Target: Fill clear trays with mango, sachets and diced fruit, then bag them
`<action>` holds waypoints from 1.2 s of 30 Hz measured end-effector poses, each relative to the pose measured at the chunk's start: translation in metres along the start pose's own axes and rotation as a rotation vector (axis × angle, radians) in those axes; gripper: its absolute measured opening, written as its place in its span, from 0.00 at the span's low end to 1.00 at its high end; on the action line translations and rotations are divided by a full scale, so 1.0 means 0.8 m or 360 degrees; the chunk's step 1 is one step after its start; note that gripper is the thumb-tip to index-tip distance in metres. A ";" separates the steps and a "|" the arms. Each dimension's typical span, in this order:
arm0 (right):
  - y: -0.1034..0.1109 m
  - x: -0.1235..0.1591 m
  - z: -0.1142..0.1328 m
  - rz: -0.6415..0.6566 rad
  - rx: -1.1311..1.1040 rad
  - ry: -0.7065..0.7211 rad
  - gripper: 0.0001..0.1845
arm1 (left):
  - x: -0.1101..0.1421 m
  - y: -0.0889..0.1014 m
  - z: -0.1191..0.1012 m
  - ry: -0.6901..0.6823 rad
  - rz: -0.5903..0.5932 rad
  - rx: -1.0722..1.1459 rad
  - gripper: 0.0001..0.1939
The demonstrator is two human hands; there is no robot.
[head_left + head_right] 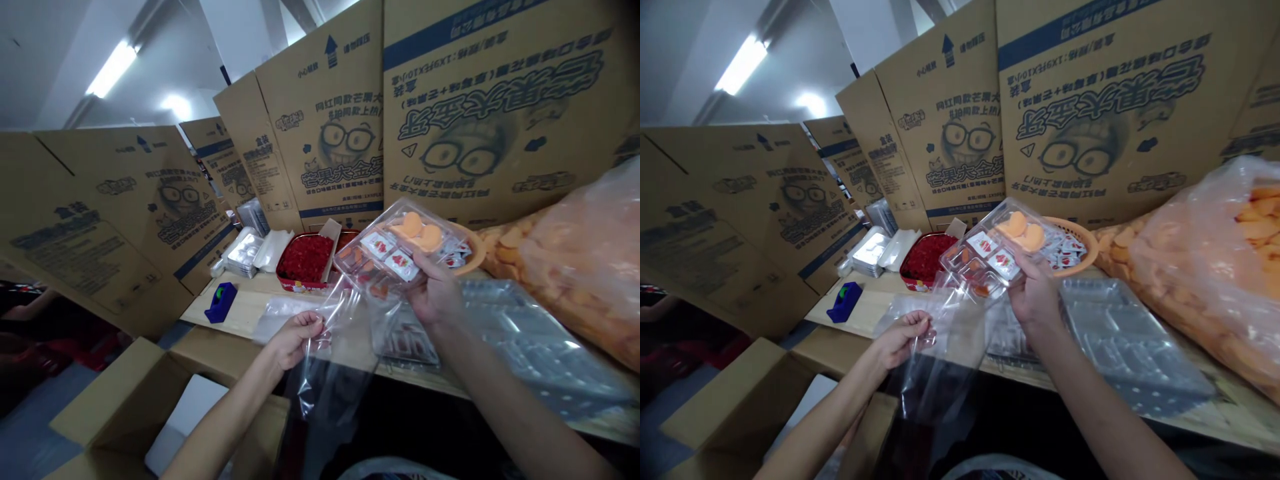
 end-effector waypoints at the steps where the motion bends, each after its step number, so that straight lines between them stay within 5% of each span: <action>1: 0.003 -0.001 -0.003 0.0015 0.0035 -0.0007 0.13 | -0.001 0.000 0.002 -0.0006 -0.0019 0.0025 0.22; 26: 0.032 -0.003 -0.027 0.0129 0.0087 -0.0205 0.15 | 0.005 0.011 -0.009 -0.0363 -0.0281 0.0105 0.19; 36: 0.019 0.015 -0.057 0.0367 0.0336 -0.0594 0.12 | 0.009 -0.022 -0.004 0.0038 0.0219 -0.0294 0.22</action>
Point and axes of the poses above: each hand's wrist, its own x-axis away from the middle knuckle, its own y-axis out of the back of the hand, z = x × y, the point moved 7 cm from there along -x, towards the middle knuckle, and after that the axes turned 6 degrees about y, right-handed, at the moved point
